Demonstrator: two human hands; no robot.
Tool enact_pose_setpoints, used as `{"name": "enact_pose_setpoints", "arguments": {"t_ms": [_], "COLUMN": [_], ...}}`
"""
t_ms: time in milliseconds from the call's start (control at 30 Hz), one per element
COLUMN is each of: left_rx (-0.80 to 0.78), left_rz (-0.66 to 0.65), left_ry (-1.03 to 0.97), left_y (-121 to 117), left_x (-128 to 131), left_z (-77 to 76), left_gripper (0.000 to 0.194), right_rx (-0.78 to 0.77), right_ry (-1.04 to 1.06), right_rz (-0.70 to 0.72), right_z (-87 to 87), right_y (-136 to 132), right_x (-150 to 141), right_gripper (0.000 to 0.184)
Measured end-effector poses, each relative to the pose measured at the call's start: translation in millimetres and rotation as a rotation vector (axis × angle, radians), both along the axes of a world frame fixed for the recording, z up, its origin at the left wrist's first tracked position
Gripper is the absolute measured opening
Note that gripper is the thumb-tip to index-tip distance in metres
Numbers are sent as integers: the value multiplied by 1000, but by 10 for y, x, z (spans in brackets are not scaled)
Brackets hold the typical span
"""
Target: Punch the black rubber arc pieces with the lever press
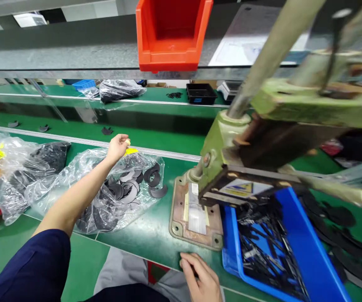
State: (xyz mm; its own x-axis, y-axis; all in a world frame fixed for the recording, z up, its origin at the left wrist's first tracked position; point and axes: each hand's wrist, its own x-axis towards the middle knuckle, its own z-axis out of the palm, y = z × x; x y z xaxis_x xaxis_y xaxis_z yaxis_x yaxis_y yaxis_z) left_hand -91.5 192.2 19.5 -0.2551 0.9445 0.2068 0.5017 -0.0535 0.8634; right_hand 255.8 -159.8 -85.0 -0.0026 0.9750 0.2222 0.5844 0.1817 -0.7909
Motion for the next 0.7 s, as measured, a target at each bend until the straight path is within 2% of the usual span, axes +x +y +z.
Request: {"name": "enact_pose_setpoints", "arguments": {"t_ms": [100,167,233,300,367,467,600,700], "left_rx": [15,-12,-48,-87,-103,-101,-18,52], "left_rz": [-348,-571,-707,-731,-700,-682,-666,-690], "left_ry": [275,493,706,891,1015,1085,1107,1045], "left_y": [-544,-855,-1079,-1214,-1281,-1323,-1413,-1567], "left_x": [293,495,681,834,948,1049,1123,1178], "left_z": [61,30,-44,-127,-187,-220,-212,-212], "left_gripper": [24,24,26,28,29,28,29,32], "right_rx": [-46,-96,-100,-66,-32,-20,-95,-238], "right_ry": [60,89,83,33,-28,-110,-277,-418], "right_rz": [20,81,142,188,176,11,-251,-266], "right_z": [123,235,374,532,699,942,1148,1153], "right_y": [21,9,-32,-93,-146,-139,140,491], "right_x": [-57,-113,-146,-120,-2,376,1050,1362], "right_gripper": [27,28,29,30,30,33,31,25]}}
